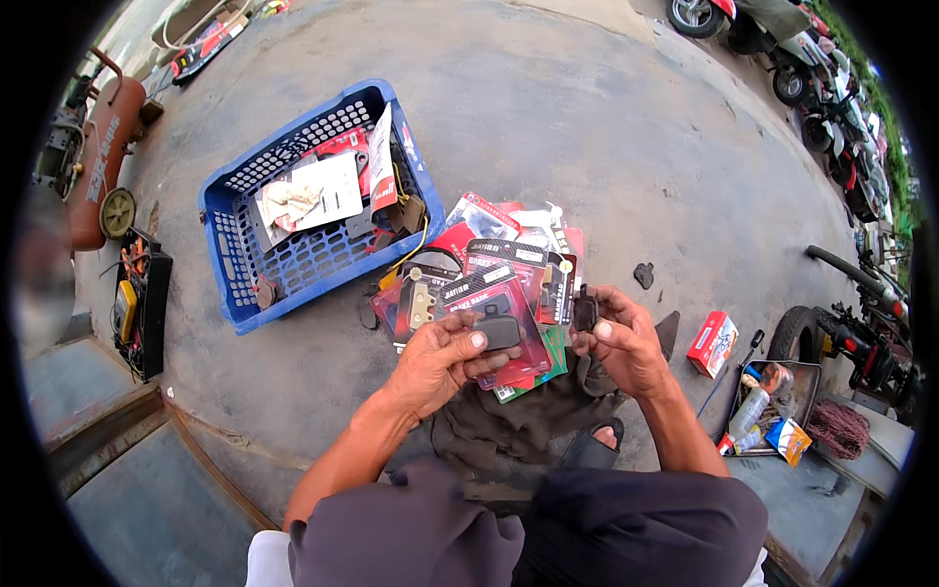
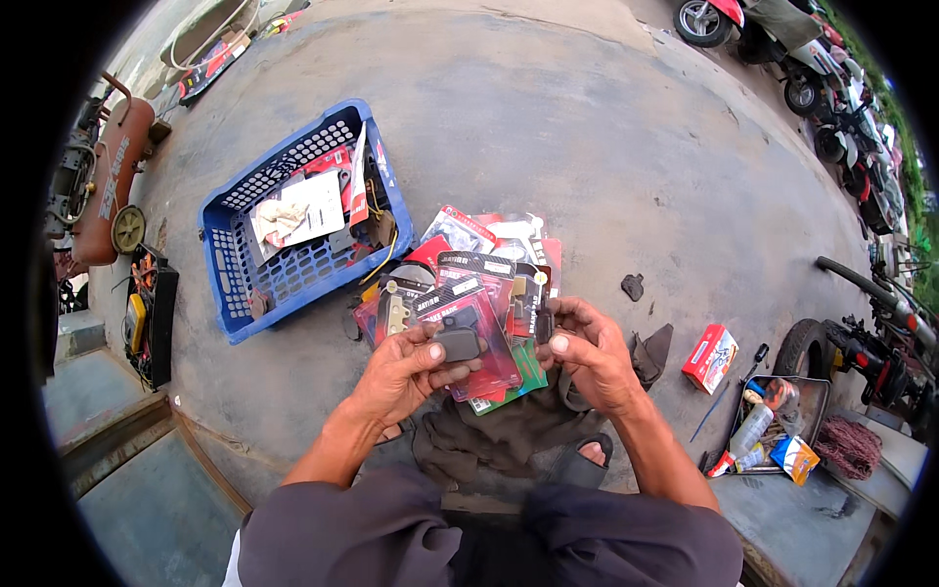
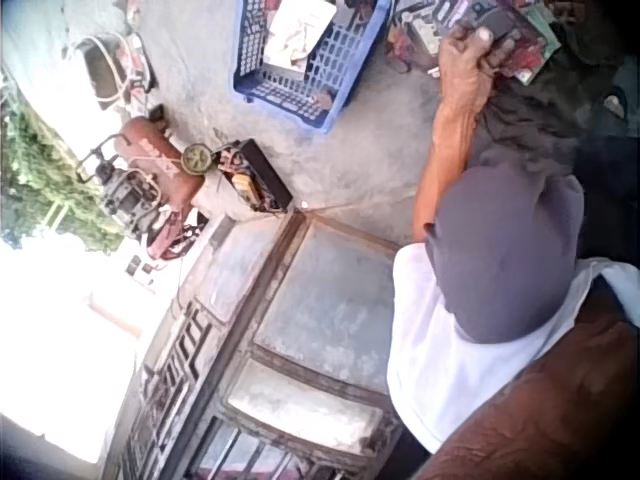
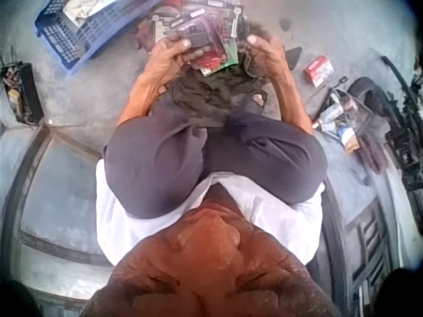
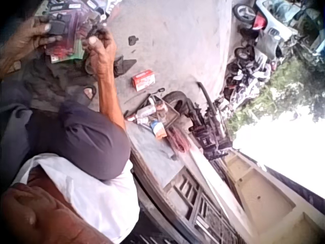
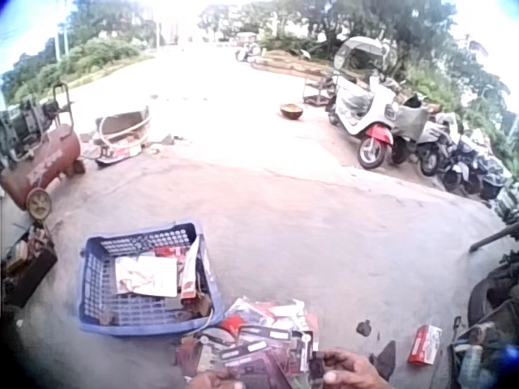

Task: The person sits on the ground and sorts through a blue basket filled with packaged mechanical parts. They pick up individual packages, inspect them, and place them back into the basket or on the ground. The person then stands up, picks up a pink plastic bag, and walks into a cluttered workshop area.

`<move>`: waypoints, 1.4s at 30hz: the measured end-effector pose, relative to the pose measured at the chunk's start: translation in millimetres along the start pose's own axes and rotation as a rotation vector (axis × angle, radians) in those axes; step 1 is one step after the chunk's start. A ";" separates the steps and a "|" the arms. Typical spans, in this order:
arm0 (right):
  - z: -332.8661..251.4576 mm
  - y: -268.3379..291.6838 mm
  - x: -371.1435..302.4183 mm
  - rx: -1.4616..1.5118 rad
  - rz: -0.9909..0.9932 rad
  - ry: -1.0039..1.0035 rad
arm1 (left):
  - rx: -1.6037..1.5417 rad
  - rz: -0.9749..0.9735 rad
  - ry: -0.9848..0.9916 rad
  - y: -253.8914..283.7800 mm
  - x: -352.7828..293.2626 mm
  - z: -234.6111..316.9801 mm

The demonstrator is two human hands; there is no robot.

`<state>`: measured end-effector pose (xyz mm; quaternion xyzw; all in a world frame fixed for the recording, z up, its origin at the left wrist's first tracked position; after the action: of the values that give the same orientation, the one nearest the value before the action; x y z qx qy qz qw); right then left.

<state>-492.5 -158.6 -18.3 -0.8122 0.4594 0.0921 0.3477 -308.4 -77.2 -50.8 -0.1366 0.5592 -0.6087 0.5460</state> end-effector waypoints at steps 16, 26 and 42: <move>21.6 -19.6 1.2 0.207 -0.078 -0.066 | 0.073 0.062 -0.086 -5.7 7.1 4.1; 16.5 -24.1 -1.9 -0.220 -0.012 0.021 | 0.164 0.097 -0.085 3.4 11.1 -6.3; 40.8 -21.0 -1.2 0.008 0.081 -0.101 | 0.200 0.079 -0.110 -8.9 15.1 -15.9</move>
<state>-469.2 -124.2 -37.9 -0.7858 0.4742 0.1451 0.3696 -330.8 -83.0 -55.5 -0.0927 0.4696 -0.6311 0.6104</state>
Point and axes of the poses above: each hand's wrist, its own x-axis towards the middle knuckle, its own y-axis out of the back of the hand, z = x × y, the point moved 10 cm from there along x, towards the middle knuckle, and after that the axes turned 7 degrees about -z, right-handed, at the moved point
